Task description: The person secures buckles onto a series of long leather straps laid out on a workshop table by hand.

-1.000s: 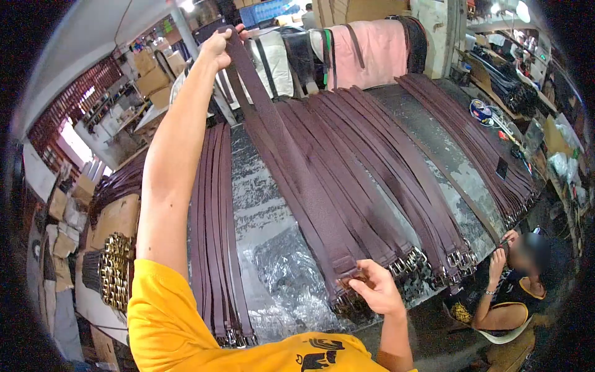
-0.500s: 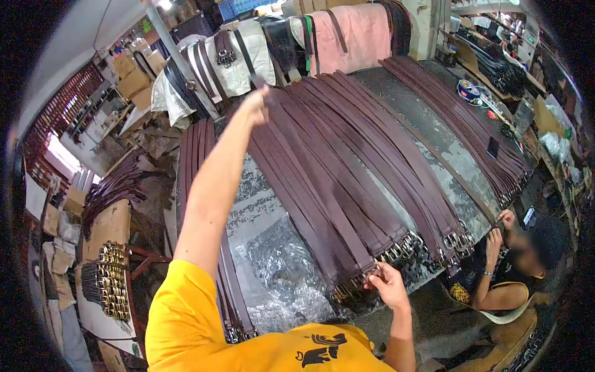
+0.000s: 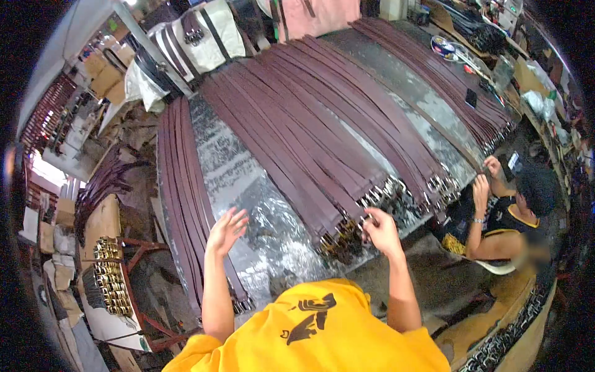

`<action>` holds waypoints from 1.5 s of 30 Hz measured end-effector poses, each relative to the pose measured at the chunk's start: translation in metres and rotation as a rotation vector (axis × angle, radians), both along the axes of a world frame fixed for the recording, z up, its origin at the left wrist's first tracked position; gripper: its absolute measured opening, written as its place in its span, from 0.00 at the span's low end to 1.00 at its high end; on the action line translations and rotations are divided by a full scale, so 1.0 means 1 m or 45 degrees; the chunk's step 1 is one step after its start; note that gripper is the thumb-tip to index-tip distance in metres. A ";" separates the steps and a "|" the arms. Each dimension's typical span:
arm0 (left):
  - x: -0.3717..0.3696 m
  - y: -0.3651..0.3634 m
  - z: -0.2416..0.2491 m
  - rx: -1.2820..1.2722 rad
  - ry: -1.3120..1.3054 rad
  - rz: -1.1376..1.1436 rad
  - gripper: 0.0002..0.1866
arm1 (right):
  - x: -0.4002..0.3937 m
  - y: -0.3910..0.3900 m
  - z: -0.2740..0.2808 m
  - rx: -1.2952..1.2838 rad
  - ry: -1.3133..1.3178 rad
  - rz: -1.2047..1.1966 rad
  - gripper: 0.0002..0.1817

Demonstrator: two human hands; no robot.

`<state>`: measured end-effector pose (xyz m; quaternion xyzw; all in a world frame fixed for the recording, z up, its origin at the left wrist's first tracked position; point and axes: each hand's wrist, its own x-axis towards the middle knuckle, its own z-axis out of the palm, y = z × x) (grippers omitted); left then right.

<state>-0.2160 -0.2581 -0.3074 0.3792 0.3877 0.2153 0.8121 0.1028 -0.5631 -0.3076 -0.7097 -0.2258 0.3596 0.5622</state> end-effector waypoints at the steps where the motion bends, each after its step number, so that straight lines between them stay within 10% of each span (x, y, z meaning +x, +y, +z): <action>1: -0.022 -0.023 0.004 -0.038 -0.014 0.060 0.27 | 0.003 0.007 -0.004 -0.014 -0.029 0.004 0.19; 9: -0.121 -0.134 -0.020 -0.004 0.315 0.405 0.27 | -0.007 0.066 0.013 0.012 -0.365 -0.090 0.14; 13: -0.147 -0.159 -0.045 0.661 0.990 0.356 0.23 | -0.011 0.054 0.005 -0.314 -1.373 0.030 0.12; 18: -0.142 -0.193 -0.017 0.788 1.795 0.034 0.21 | -0.051 0.046 0.027 -0.175 -1.550 -0.105 0.12; 21: -0.136 -0.209 -0.052 0.907 1.921 -0.090 0.26 | -0.096 0.060 0.021 0.179 -1.199 0.230 0.04; 26: -0.128 -0.218 -0.087 0.955 1.960 -0.013 0.31 | -0.163 0.075 -0.078 -0.349 -0.887 1.038 0.12; 37: -0.122 -0.186 -0.080 0.508 1.766 -0.055 0.37 | -0.203 0.086 -0.112 -0.346 -1.180 1.048 0.13; 41: -0.109 -0.187 -0.068 0.590 1.601 0.015 0.36 | -0.170 0.070 -0.112 -0.516 0.427 1.068 0.05; 45: -0.089 -0.191 -0.056 -0.004 0.555 0.508 0.20 | -0.147 0.045 -0.078 -0.367 0.617 1.052 0.05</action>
